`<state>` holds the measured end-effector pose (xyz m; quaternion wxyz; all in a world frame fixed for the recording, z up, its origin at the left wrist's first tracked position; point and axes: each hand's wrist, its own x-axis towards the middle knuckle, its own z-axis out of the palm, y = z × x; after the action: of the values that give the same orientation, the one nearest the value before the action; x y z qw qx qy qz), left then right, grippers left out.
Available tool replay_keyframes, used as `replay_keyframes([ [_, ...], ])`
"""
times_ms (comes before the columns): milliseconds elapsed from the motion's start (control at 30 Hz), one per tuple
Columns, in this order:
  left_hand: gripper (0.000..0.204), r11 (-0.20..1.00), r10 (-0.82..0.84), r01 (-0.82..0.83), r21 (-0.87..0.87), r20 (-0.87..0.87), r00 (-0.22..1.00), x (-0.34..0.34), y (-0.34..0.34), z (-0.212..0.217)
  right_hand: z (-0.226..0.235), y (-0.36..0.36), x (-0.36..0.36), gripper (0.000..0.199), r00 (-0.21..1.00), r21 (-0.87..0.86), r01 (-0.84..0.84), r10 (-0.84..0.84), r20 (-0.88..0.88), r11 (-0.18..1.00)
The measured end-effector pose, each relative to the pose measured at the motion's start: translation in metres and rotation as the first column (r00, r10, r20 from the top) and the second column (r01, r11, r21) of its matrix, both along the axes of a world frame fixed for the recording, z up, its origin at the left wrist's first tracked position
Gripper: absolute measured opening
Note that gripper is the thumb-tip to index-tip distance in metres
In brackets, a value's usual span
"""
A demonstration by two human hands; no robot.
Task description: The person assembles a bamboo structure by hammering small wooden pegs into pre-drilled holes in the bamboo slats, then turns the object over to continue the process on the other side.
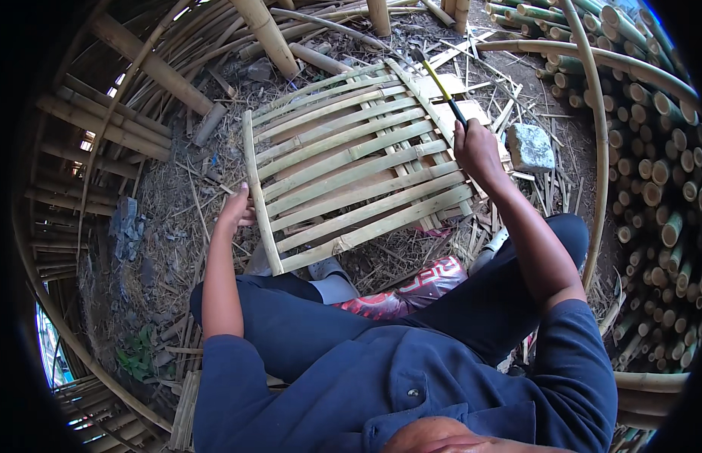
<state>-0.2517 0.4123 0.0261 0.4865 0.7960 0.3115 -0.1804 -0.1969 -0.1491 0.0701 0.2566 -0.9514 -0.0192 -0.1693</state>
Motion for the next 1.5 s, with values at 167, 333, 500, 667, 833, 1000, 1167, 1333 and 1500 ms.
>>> replay_keyframes([
  [167, 0.062, 0.995, -0.083, 0.084, 0.054, -0.019, 0.996, -0.001, -0.01, -0.012, 0.003, 0.015, -0.019, 0.034, 0.999, -0.098, -0.051, 0.05, -0.011, 0.994],
  [333, 0.062, 0.908, -0.36, 0.351, 0.228, -0.005, 0.933, -0.002, 0.003, 0.006, 0.005, 0.01, -0.012, 0.041, 1.0, -0.084, 0.021, -0.02, 0.007, 0.996],
  [500, 0.061, 0.992, -0.12, 0.121, 0.036, -0.009, 0.993, -0.009, -0.02, 0.014, 0.013, -0.019, 0.004, 0.053, 0.973, -0.045, 0.168, -0.173, -0.153, 0.985],
  [667, 0.065, 0.984, 0.152, -0.173, 0.046, 0.299, 0.942, -0.015, -0.043, -0.041, 0.004, 0.0, -0.012, 0.05, 0.995, -0.105, 0.009, -0.019, -0.094, 0.994],
  [833, 0.059, 0.973, 0.226, -0.199, -0.113, 0.339, 0.913, -0.01, -0.023, -0.058, -0.012, 0.037, -0.033, 0.045, 0.986, -0.288, -0.166, 0.149, -0.082, 0.943],
  [1000, 0.049, 0.955, 0.24, -0.168, -0.245, 0.3, 0.923, -0.007, -0.045, -0.048, -0.036, 0.058, -0.048, 0.043, 0.93, -0.139, -0.346, 0.319, -0.18, 0.928],
  [1167, 0.042, 0.898, 0.316, -0.218, -0.382, 0.214, 0.924, -0.013, -0.031, -0.043, 0.002, 0.037, -0.023, 0.04, 0.999, -0.224, -0.011, 0.021, 0.042, 0.975],
  [1333, 0.029, 0.951, 0.226, -0.115, -0.288, 0.387, 0.894, -0.018, -0.047, -0.04, 0.008, 0.0, -0.006, 0.057, 0.892, -0.267, 0.143, -0.241, -0.382, 0.953],
  [1500, 0.03, 0.94, 0.224, -0.103, -0.324, 0.362, 0.905, -0.013, -0.04, -0.046, -0.016, -0.002, -0.008, 0.055, 0.846, -0.16, 0.03, -0.111, -0.522, 0.987],
])
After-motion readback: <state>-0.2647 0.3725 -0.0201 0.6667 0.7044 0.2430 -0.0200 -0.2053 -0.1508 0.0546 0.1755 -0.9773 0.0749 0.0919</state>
